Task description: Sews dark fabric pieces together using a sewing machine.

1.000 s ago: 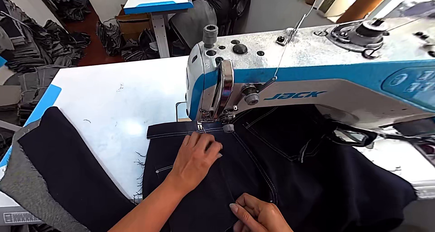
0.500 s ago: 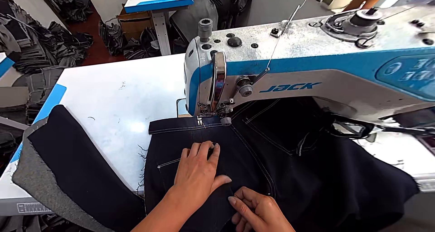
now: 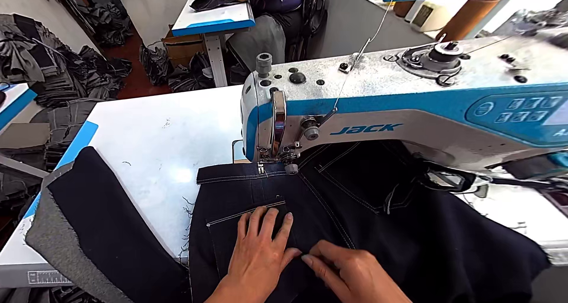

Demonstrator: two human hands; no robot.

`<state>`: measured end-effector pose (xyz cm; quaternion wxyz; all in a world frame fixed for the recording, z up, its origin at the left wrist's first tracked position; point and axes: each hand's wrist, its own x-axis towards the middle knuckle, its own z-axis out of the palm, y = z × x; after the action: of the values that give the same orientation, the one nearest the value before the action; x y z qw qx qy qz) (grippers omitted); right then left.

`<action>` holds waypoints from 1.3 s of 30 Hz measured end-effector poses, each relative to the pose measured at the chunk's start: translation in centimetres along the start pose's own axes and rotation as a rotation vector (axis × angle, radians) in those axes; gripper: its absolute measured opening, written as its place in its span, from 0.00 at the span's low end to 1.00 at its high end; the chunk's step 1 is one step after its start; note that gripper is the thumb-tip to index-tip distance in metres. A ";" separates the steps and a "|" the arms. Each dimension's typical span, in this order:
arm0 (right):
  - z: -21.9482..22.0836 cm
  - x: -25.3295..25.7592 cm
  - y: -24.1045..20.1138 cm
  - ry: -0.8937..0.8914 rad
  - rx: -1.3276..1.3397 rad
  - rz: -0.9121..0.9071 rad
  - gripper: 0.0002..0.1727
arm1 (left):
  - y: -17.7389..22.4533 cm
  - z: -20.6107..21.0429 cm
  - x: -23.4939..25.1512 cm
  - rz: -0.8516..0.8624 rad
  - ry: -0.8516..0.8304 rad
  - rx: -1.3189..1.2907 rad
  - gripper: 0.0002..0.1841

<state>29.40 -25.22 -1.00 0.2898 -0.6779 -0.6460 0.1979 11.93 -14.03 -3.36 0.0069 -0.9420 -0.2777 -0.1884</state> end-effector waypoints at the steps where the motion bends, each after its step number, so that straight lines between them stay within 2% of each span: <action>1: 0.1 1.5 0.7 0.108 -0.039 -0.049 0.18 | 0.4 0.2 -0.1 0.022 0.045 0.044 0.27; 3: 0.2 5.2 1.8 0.205 -0.069 -0.046 0.17 | 1.2 0.3 -0.2 0.053 0.098 0.131 0.24; 8: 0.5 10.8 1.6 0.034 -0.091 0.147 0.15 | 1.0 0.6 -0.6 0.064 0.107 0.149 0.24; 12: 0.0 11.7 1.5 -0.068 -0.050 0.140 0.11 | 0.6 0.9 -0.8 0.077 0.113 0.122 0.25; 17: -0.1 12.2 2.7 -0.089 0.005 0.039 0.09 | 0.2 1.2 -1.4 0.108 0.095 0.061 0.29; 21: 0.1 12.2 3.4 -0.073 0.051 -0.017 0.10 | -0.1 1.5 -1.5 0.108 0.064 -0.063 0.28; 26: -0.6 12.8 2.6 -0.151 0.076 0.112 0.07 | -0.5 1.6 -1.5 0.114 0.055 -0.127 0.29; 29: -0.3 12.7 2.2 -0.090 0.007 0.136 0.10 | -0.6 1.5 -1.4 0.111 0.056 -0.128 0.28; 32: 0.6 11.4 2.5 0.101 -0.106 0.023 0.13 | -0.5 1.5 -1.3 0.107 0.064 -0.128 0.28; 34: 1.1 10.4 2.7 0.201 -0.174 -0.001 0.19 | -0.6 1.5 -1.3 0.102 0.064 -0.131 0.27; 39: 1.5 9.9 1.3 0.165 -0.189 0.145 0.21 | -0.6 1.6 -1.4 0.094 0.079 -0.141 0.27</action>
<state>30.28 -15.24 -1.92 0.2617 -0.7608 -0.5854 0.1004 11.15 -14.07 -5.42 -0.0397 -0.9439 -0.2188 -0.2441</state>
